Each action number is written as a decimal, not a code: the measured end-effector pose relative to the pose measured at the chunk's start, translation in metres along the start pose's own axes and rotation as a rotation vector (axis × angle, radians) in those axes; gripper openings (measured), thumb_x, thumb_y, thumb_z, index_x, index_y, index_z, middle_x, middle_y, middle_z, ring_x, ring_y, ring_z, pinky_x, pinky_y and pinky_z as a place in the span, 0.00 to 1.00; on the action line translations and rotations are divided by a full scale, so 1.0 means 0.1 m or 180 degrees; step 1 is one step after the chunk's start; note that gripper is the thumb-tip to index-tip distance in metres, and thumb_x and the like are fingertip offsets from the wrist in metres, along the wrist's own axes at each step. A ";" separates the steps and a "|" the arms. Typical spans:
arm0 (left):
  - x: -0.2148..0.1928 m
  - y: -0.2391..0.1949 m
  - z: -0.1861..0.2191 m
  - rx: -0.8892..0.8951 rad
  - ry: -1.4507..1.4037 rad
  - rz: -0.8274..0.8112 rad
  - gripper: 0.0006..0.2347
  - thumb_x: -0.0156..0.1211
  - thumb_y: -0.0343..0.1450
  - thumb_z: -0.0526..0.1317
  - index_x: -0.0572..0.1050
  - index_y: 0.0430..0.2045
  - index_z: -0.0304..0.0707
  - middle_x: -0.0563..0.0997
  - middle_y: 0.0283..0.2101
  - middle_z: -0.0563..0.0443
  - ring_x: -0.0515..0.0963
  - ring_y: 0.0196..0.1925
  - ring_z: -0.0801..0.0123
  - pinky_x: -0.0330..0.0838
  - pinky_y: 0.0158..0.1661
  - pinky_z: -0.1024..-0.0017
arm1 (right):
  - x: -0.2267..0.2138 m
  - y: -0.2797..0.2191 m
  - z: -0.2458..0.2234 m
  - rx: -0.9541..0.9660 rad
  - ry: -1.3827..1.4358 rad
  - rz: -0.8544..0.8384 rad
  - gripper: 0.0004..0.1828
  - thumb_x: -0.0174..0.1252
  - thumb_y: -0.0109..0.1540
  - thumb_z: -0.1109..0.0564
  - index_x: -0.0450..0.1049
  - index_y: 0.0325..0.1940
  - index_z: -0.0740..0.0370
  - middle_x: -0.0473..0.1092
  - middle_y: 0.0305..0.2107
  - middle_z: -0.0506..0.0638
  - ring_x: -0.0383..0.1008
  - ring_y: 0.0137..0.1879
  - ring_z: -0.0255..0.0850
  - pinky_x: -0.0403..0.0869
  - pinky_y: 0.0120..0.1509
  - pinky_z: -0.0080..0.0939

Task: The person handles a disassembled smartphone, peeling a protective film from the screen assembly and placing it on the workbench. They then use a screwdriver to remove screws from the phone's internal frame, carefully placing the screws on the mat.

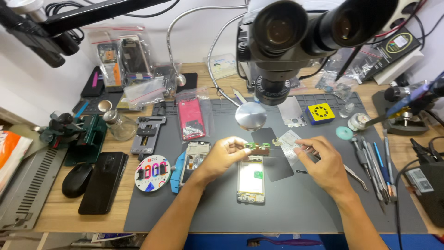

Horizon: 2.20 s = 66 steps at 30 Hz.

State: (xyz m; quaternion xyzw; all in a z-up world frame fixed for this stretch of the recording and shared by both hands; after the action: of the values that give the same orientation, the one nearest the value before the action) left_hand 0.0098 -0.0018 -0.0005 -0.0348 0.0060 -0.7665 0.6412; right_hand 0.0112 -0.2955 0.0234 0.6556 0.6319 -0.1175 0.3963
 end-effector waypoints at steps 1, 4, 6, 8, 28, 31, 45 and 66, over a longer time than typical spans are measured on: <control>0.02 0.00 -0.03 0.0014 -0.0006 0.0048 0.12 0.69 0.71 0.33 0.79 0.46 0.26 0.83 0.40 0.48 0.85 0.43 0.72 0.83 0.47 0.72 | 0.02 0.00 -0.10 -0.0041 0.0012 -0.0027 0.12 0.67 0.63 0.52 0.83 0.51 0.51 0.75 0.35 0.47 0.78 0.45 0.43 0.78 0.52 0.41; 0.08 0.01 -0.12 0.0168 -0.0107 -0.0007 0.11 0.69 0.71 0.34 0.80 0.45 0.28 0.83 0.39 0.47 0.85 0.39 0.71 0.82 0.43 0.74 | 0.11 0.02 -0.33 0.0310 0.0933 -0.0762 0.19 0.70 0.60 0.51 0.83 0.54 0.58 0.81 0.37 0.54 0.81 0.46 0.42 0.77 0.57 0.43; 0.09 0.05 -0.19 0.0303 -0.0112 -0.0132 0.11 0.69 0.71 0.33 0.80 0.45 0.28 0.84 0.39 0.46 0.85 0.38 0.71 0.82 0.41 0.76 | 0.20 0.03 -0.40 0.0409 0.0875 -0.1107 0.20 0.73 0.58 0.50 0.83 0.52 0.59 0.81 0.36 0.55 0.81 0.46 0.43 0.77 0.59 0.46; 0.08 0.02 -0.15 0.0346 -0.0090 -0.0137 0.11 0.68 0.71 0.33 0.80 0.45 0.28 0.84 0.39 0.45 0.85 0.39 0.71 0.81 0.41 0.76 | 0.21 0.11 -0.52 0.0520 0.0826 -0.1217 0.16 0.70 0.61 0.50 0.84 0.50 0.58 0.82 0.35 0.55 0.81 0.46 0.42 0.76 0.60 0.47; -0.72 -0.45 0.54 0.1016 0.1215 0.2656 0.08 0.61 0.74 0.37 0.79 0.46 0.38 0.84 0.38 0.48 0.76 0.30 0.74 0.74 0.34 0.72 | 0.47 0.18 -0.18 -0.0166 0.0489 -0.0318 0.08 0.68 0.66 0.55 0.82 0.42 0.63 0.79 0.36 0.51 0.79 0.37 0.42 0.78 0.46 0.40; -0.55 -0.81 0.59 0.0963 0.1922 0.2647 0.08 0.65 0.72 0.38 0.80 0.43 0.39 0.84 0.36 0.46 0.84 0.32 0.63 0.76 0.34 0.67 | 0.47 0.14 -0.20 -0.0282 0.0438 -0.0269 0.07 0.67 0.66 0.54 0.82 0.42 0.60 0.78 0.36 0.49 0.79 0.36 0.41 0.78 0.44 0.40; -0.58 -1.25 0.25 -0.0081 0.2925 0.2573 0.13 0.63 0.74 0.38 0.76 0.52 0.39 0.81 0.36 0.48 0.81 0.47 0.54 0.71 0.53 0.55 | 0.46 0.11 -0.11 -0.0587 0.0356 -0.0147 0.06 0.67 0.67 0.54 0.83 0.43 0.58 0.78 0.36 0.48 0.79 0.37 0.43 0.78 0.43 0.41; 0.81 -0.91 0.06 0.0203 0.3606 0.1546 0.36 0.61 0.68 0.68 0.70 0.55 0.33 0.71 0.44 0.45 0.73 0.48 0.53 0.69 0.49 0.53 | 0.42 0.17 0.01 -0.0489 0.0238 -0.0217 0.08 0.64 0.68 0.52 0.80 0.44 0.58 0.76 0.35 0.50 0.81 0.39 0.44 0.79 0.41 0.41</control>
State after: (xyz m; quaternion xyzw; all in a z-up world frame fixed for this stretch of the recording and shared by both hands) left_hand -0.0930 -0.0647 0.0135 0.3993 0.3305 -0.4978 0.6954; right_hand 0.0350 -0.2628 0.0015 0.6054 0.6753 -0.0575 0.4174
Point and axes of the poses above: each hand's wrist, its own y-axis towards the middle knuckle, its own x-axis out of the palm, z = x × y, the point moved 1 cm from there along y, towards the middle knuckle
